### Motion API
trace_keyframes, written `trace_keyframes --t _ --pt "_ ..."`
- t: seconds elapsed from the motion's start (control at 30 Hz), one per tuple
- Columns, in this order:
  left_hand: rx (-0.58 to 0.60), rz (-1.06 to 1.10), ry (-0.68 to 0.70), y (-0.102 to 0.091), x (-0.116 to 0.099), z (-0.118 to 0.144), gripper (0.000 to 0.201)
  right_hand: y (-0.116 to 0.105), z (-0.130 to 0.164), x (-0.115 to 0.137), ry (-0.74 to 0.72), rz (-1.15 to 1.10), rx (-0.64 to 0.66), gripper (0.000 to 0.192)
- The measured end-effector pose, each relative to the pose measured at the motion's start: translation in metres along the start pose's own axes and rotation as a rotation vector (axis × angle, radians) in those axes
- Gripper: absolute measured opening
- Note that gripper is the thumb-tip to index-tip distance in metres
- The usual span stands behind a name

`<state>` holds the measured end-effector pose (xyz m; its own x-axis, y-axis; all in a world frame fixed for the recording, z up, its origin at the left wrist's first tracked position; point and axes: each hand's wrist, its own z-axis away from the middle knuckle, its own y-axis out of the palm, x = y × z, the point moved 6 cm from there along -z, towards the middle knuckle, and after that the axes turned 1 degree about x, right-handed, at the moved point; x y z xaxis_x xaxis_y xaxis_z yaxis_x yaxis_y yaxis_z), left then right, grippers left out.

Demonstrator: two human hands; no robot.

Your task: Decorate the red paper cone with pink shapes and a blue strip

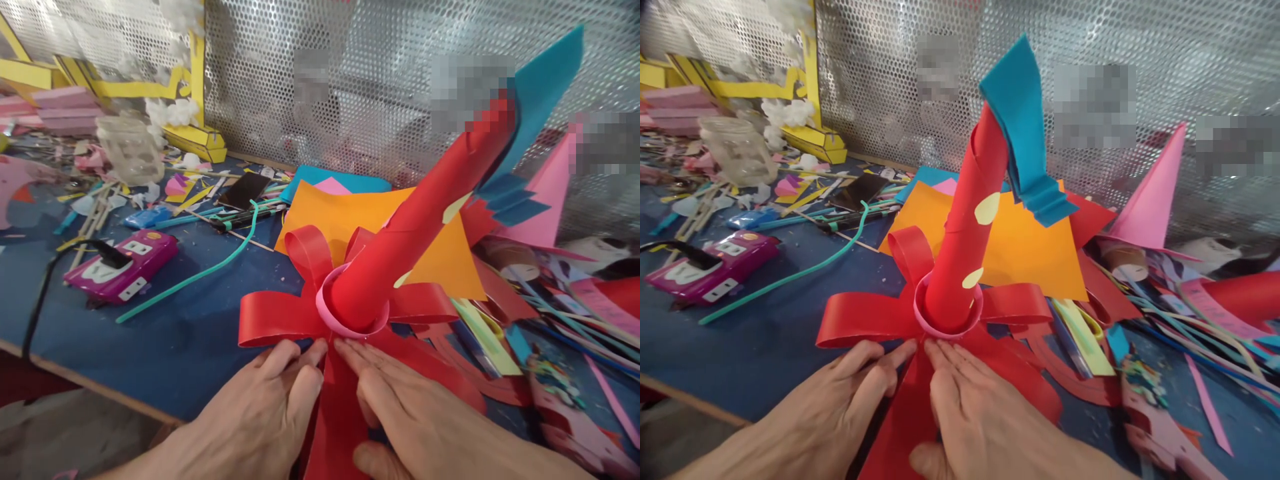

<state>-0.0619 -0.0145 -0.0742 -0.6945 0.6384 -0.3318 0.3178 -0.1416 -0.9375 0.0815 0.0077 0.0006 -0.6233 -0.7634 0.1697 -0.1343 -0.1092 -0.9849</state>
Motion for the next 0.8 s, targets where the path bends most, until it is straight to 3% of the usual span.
trace_keyframes --t 0.27,0.6,0.8 --pt "-0.021 -0.003 -0.057 0.007 0.004 0.003 0.057 0.011 0.004 -0.005 -0.005 -0.05 0.085 0.056" --pt "0.042 0.061 -0.085 0.005 0.007 -0.001 0.054 0.005 0.003 0.004 -0.089 0.06 0.025 0.057" --pt "0.055 0.043 -0.084 -0.008 -0.001 0.005 0.058 0.006 0.003 0.018 -0.157 0.063 0.044 0.036"
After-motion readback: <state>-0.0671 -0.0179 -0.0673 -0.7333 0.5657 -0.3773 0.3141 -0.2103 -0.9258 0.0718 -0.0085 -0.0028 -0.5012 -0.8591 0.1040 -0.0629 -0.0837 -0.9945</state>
